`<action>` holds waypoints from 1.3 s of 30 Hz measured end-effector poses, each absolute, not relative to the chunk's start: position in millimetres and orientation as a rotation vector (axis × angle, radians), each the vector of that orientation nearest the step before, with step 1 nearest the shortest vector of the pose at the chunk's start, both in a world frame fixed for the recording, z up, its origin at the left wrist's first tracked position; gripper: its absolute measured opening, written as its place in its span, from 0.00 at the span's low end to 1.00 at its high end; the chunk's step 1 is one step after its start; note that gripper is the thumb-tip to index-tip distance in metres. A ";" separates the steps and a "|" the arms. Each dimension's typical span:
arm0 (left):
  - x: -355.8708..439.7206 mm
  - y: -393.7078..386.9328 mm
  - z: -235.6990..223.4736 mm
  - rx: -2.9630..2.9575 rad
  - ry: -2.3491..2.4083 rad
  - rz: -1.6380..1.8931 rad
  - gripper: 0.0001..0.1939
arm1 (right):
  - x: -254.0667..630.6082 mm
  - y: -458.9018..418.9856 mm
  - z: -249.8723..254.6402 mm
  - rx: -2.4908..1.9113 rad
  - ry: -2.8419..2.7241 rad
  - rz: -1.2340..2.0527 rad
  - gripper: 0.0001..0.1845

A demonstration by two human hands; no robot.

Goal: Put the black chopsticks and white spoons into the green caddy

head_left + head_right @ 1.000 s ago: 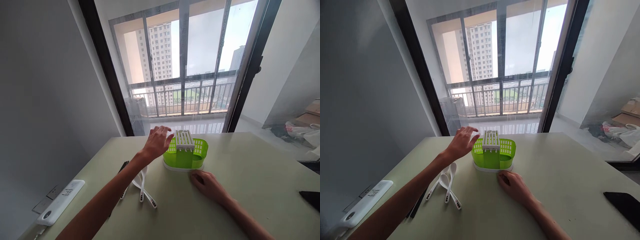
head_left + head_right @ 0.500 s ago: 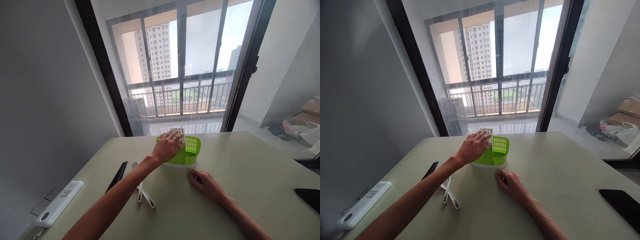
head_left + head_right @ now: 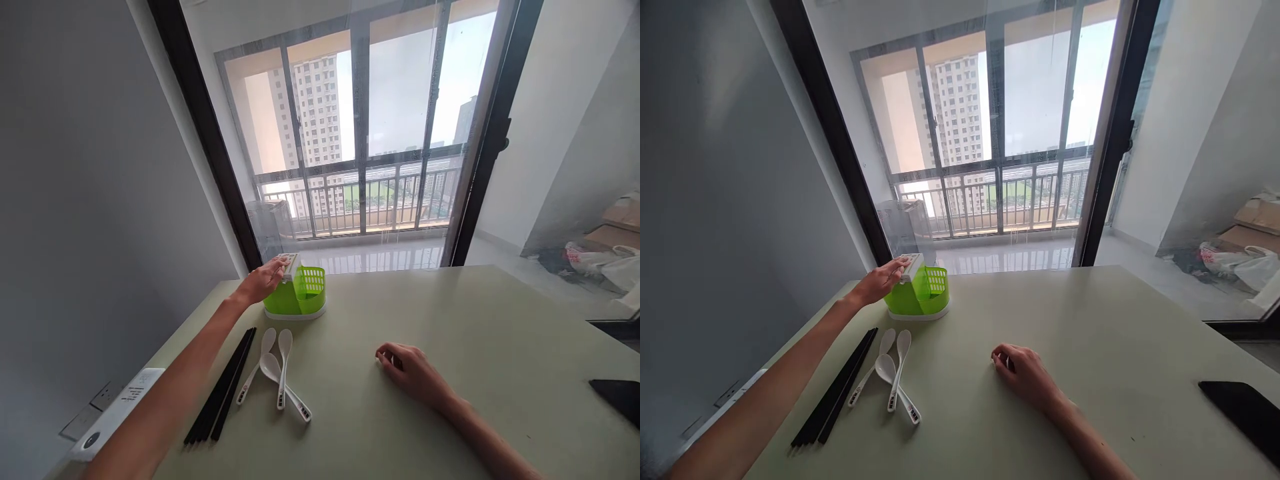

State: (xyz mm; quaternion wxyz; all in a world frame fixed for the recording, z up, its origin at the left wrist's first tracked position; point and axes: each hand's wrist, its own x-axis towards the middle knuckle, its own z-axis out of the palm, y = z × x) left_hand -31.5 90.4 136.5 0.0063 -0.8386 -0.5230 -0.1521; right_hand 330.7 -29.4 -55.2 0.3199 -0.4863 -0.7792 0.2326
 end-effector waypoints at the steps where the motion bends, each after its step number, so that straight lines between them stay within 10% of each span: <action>1: -42.0 91.0 135.6 -2.606 -1.653 -0.496 0.27 | 330.6 -30.0 -54.4 -1.280 -2.050 0.615 0.22; 16: -99.5 80.7 126.7 -2.392 -1.647 -0.684 0.27 | 329.7 -32.1 -56.3 -1.305 -2.038 0.645 0.21; 39: 156.7 -61.7 -33.9 -3.107 -2.178 -1.363 0.18 | 324.1 -25.3 -62.6 -1.357 -1.924 0.740 0.20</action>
